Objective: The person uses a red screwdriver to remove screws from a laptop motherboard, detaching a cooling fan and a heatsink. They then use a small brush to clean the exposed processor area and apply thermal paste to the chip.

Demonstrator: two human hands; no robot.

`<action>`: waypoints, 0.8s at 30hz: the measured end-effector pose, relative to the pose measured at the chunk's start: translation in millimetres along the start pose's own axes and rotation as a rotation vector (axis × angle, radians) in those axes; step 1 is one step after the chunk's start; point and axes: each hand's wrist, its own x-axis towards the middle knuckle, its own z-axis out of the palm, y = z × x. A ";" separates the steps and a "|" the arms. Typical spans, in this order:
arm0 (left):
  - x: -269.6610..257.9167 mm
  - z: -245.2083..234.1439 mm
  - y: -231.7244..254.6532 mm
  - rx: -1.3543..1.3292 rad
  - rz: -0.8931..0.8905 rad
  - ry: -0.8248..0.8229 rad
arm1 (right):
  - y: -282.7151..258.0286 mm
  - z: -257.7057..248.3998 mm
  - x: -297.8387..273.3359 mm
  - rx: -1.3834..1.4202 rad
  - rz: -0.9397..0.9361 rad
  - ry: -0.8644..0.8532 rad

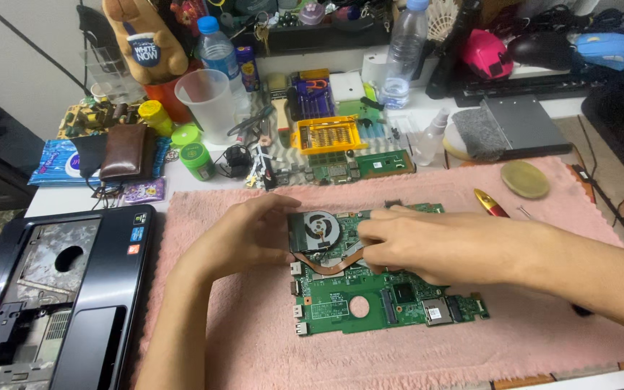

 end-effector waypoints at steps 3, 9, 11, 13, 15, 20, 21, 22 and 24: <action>-0.2 -3.3 3.0 0.012 0.023 0.016 | -17.7 -26.3 10.5 0.013 0.228 -0.273; -0.5 -0.7 1.0 0.014 0.043 0.021 | -5.1 -3.7 5.2 -0.184 0.228 -0.146; -1.5 -1.7 3.3 0.011 0.036 0.023 | -11.0 -16.2 7.7 -0.137 0.229 -0.177; -3.2 -1.8 6.3 0.009 0.029 0.021 | -17.7 -28.4 9.7 -0.088 0.231 -0.206; -4.9 -1.3 9.9 0.002 0.044 0.037 | -24.6 -40.9 11.2 0.055 0.238 -0.294; -2.5 -4.6 9.9 0.009 0.048 0.031 | -27.7 -35.6 15.8 -0.042 0.309 -0.280; -2.3 -3.8 7.2 0.009 0.060 0.036 | -32.5 -39.7 16.3 -0.050 0.314 -0.278; -4.0 -4.3 9.8 0.008 0.060 0.036 | -29.1 -35.2 12.5 -0.050 0.315 -0.279; -8.3 -5.2 15.0 0.015 0.034 0.033 | -21.9 -26.5 5.4 0.014 0.192 -0.280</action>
